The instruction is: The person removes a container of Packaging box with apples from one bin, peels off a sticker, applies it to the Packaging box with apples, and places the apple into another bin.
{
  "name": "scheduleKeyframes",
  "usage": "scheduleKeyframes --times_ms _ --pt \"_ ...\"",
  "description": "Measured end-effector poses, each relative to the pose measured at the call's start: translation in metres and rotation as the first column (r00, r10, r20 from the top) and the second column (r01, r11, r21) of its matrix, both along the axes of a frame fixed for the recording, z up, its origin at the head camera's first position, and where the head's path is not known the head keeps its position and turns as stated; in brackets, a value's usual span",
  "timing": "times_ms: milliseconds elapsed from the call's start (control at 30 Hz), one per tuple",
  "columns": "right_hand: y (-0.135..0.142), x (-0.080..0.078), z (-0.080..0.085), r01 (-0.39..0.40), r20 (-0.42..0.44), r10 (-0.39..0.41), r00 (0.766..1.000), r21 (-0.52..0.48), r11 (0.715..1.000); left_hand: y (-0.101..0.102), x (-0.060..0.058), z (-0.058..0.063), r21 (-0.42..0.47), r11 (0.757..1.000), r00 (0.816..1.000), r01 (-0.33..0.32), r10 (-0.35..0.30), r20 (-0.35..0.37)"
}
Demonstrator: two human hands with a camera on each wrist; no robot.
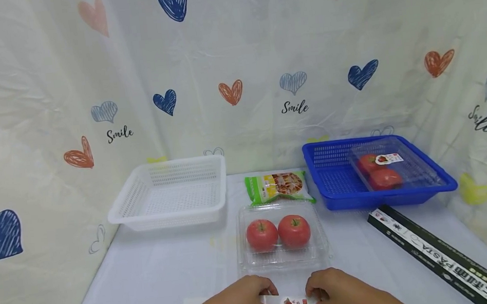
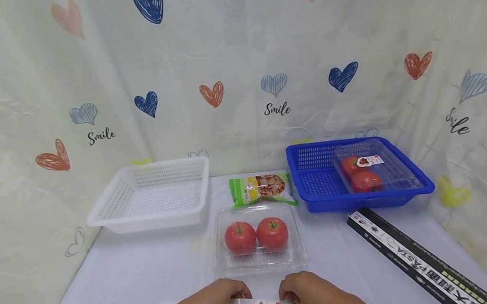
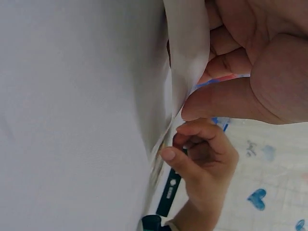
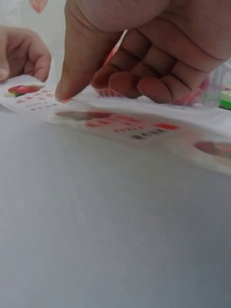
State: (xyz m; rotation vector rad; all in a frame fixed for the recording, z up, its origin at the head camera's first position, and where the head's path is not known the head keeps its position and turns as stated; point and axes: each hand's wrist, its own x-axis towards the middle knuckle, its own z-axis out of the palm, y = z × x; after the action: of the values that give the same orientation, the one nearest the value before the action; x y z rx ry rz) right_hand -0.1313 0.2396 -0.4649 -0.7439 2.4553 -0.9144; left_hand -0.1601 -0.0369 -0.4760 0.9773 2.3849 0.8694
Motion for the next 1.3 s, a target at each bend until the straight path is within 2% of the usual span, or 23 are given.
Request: scheduleKeyframes --times_ms 67,100,167,200,233,300,367,500,567,667,867,900,1000,1100,1167,1200,1233,1300 --pt "-0.005 0.0 0.002 -0.03 -0.012 0.03 0.999 -0.021 0.999 -0.001 -0.003 0.001 0.077 0.997 0.992 0.003 -0.012 0.123" --pt "-0.007 0.0 0.003 -0.057 -0.035 0.056 0.998 -0.035 0.998 -0.002 -0.003 0.001 0.11 0.994 0.982 -0.01 -0.012 0.19" --pt "-0.013 0.001 0.004 -0.131 -0.115 0.122 0.986 -0.066 0.989 -0.003 -0.003 0.002 0.163 0.986 0.955 -0.033 -0.017 0.295" --pt "-0.015 0.002 0.004 -0.174 -0.174 0.158 0.972 -0.08 0.982 -0.003 -0.003 0.002 0.179 0.983 0.944 -0.04 -0.022 0.329" --pt "-0.018 0.002 0.004 -0.212 -0.233 0.187 0.954 -0.088 0.973 -0.003 -0.002 0.003 0.196 0.98 0.935 -0.044 -0.028 0.353" --pt "-0.023 0.003 0.003 -0.283 -0.366 0.233 0.901 -0.09 0.955 -0.004 -0.002 0.003 0.217 0.975 0.92 -0.051 -0.038 0.389" --pt "-0.027 0.003 0.004 -0.32 -0.467 0.242 0.85 -0.095 0.942 -0.004 -0.002 0.004 0.235 0.971 0.911 -0.049 -0.053 0.41" --pt "-0.035 0.003 0.003 -0.37 -0.624 0.221 0.75 -0.118 0.921 -0.004 -0.002 0.003 0.275 0.96 0.889 -0.059 -0.074 0.451" --pt "-0.037 0.003 0.001 -0.397 -0.666 0.215 0.714 -0.132 0.908 -0.004 -0.002 0.002 0.305 0.949 0.87 -0.077 -0.086 0.486" --pt "-0.041 0.002 -0.002 -0.43 -0.683 0.232 0.693 -0.132 0.893 -0.004 -0.001 0.0 0.344 0.934 0.835 -0.097 -0.111 0.539" --pt "-0.047 0.002 -0.002 -0.463 -0.742 0.248 0.622 -0.093 0.881 -0.005 -0.003 0.0 0.381 0.919 0.766 -0.1 -0.173 0.62" --pt "-0.048 0.002 -0.002 -0.461 -0.741 0.247 0.625 -0.095 0.882 -0.005 -0.003 0.0 0.384 0.918 0.754 -0.101 -0.181 0.632" --pt "-0.05 0.003 0.0 -0.462 -0.753 0.244 0.611 -0.088 0.883 -0.005 -0.004 0.0 0.393 0.913 0.725 -0.11 -0.197 0.66" --pt "-0.052 0.004 0.003 -0.469 -0.762 0.24 0.601 -0.093 0.878 -0.005 -0.004 0.0 0.402 0.908 0.713 -0.121 -0.202 0.671" --pt "-0.054 0.004 0.004 -0.482 -0.777 0.236 0.583 -0.098 0.871 -0.004 -0.004 0.0 0.407 0.905 0.708 -0.121 -0.209 0.674" --pt "-0.055 0.004 0.005 -0.487 -0.783 0.235 0.576 -0.099 0.868 -0.003 -0.004 0.0 0.408 0.905 0.71 -0.119 -0.209 0.672" --pt "-0.056 0.005 0.005 -0.494 -0.78 0.237 0.579 -0.105 0.863 -0.003 -0.004 0.0 0.407 0.906 0.711 -0.117 -0.21 0.671" --pt "-0.058 0.005 0.006 -0.508 -0.787 0.248 0.565 -0.096 0.856 -0.003 -0.005 0.0 0.405 0.907 0.707 -0.112 -0.214 0.674"
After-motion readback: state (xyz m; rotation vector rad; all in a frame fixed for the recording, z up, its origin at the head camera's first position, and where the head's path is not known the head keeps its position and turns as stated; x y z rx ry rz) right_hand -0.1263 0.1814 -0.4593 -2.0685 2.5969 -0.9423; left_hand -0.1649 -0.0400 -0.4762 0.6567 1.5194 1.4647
